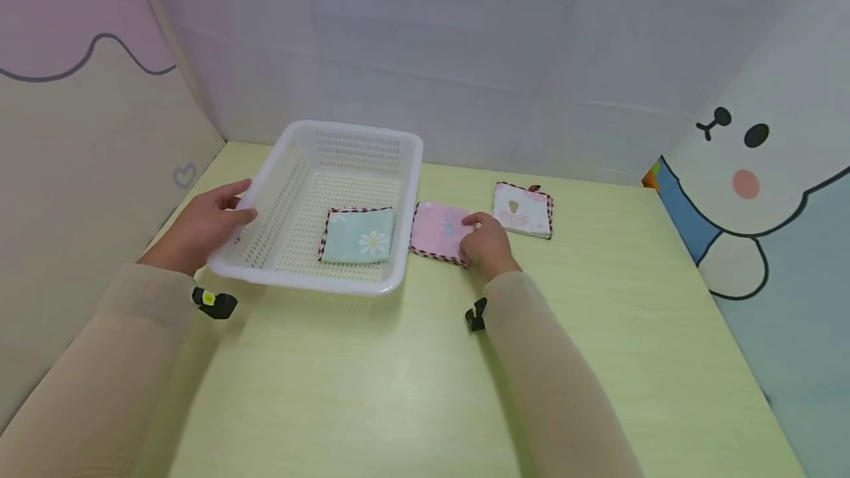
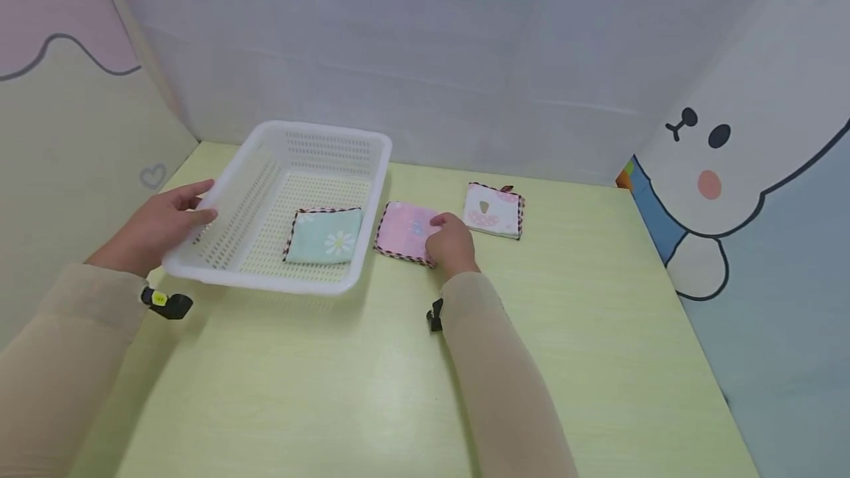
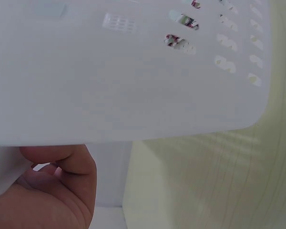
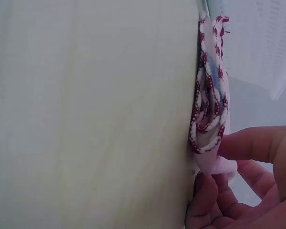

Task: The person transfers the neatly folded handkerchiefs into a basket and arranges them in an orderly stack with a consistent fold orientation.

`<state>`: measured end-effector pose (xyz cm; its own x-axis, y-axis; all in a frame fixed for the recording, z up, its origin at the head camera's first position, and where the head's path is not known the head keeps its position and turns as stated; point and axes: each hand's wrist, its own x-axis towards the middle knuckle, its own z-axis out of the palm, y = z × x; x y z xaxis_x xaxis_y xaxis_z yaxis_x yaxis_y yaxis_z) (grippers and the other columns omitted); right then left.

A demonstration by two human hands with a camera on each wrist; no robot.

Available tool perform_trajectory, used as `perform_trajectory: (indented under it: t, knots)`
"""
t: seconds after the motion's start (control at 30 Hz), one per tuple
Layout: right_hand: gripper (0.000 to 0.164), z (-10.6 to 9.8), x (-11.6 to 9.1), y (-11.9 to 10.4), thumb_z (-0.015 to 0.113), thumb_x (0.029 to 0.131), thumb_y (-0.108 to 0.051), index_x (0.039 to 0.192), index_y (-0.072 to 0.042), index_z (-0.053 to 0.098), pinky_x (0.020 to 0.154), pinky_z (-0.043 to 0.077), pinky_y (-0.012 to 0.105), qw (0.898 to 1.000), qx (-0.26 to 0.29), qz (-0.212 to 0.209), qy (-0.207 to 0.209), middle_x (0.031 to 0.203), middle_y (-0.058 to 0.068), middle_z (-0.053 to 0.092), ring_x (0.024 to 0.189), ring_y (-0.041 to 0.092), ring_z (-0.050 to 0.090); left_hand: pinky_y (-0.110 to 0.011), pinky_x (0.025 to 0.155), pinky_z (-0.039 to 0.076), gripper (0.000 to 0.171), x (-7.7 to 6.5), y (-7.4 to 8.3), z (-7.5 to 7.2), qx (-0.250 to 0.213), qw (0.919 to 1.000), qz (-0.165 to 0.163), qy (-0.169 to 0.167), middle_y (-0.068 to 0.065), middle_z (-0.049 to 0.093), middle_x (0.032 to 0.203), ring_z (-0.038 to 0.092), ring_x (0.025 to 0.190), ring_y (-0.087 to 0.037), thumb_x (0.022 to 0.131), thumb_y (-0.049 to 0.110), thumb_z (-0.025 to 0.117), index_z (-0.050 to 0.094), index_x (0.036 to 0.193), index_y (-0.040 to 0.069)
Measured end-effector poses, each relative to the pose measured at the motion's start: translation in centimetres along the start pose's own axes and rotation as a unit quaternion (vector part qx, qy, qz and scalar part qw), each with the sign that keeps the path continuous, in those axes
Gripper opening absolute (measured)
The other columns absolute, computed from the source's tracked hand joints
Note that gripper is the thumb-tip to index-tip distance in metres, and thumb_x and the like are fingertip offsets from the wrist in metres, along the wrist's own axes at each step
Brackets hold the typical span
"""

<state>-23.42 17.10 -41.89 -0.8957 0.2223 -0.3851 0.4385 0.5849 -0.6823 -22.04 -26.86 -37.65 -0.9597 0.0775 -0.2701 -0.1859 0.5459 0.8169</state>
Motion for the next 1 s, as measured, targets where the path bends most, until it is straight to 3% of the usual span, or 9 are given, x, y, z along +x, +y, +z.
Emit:
perform_trajectory:
  t: [0.2,0.5,0.77,1.0]
  knots:
    - [0.055,-0.12,-0.31,-0.12,0.060,0.085,0.009,0.133,-0.015,0.067,0.071,0.046,0.032,1.000,0.010,-0.013,0.018,0.128,0.013,0.058,0.101,0.029,0.054,-0.035,0.075,0.061,0.074,0.01,0.10,0.08,0.000,1.0000,0.001,0.001,-0.021,0.043,0.145,0.068,0.102,-0.028,0.111,0.028,0.055,0.015,0.172,0.023]
    - [0.059,-0.33,-0.46,0.13,0.060,0.086,0.009,0.138,-0.017,0.070,0.067,0.044,0.031,0.999,0.050,-0.002,0.006,0.140,0.011,0.057,0.111,0.028,0.051,-0.036,0.074,0.061,0.074,0.05,0.04,0.09,-0.006,1.0000,-0.002,-0.001,-0.020,0.044,0.143,0.067,0.099,-0.026,0.111,0.027,0.056,0.015,0.172,0.024]
    - [0.058,-0.36,-1.03,0.08,0.057,0.090,0.009,0.142,-0.015,0.068,0.068,0.045,0.030,0.995,0.098,-0.003,0.004,0.138,0.010,0.057,0.106,0.028,0.052,-0.036,0.074,0.061,0.074,0.23,-0.21,-0.01,-0.007,1.0000,-0.001,-0.002,-0.019,0.044,0.142,0.069,0.097,-0.023,0.110,0.028,0.057,0.015,0.172,0.024]
    - [0.060,-0.34,-0.86,0.12,0.064,0.092,0.009,0.147,-0.016,0.063,0.070,0.045,0.029,0.989,0.145,-0.002,0.006,0.141,0.011,0.051,0.107,0.028,0.051,-0.036,0.075,0.061,0.075,0.09,-0.39,-0.06,-0.012,0.9999,0.003,-0.006,-0.020,0.044,0.142,0.068,0.099,-0.024,0.110,0.028,0.057,0.015,0.172,0.023]
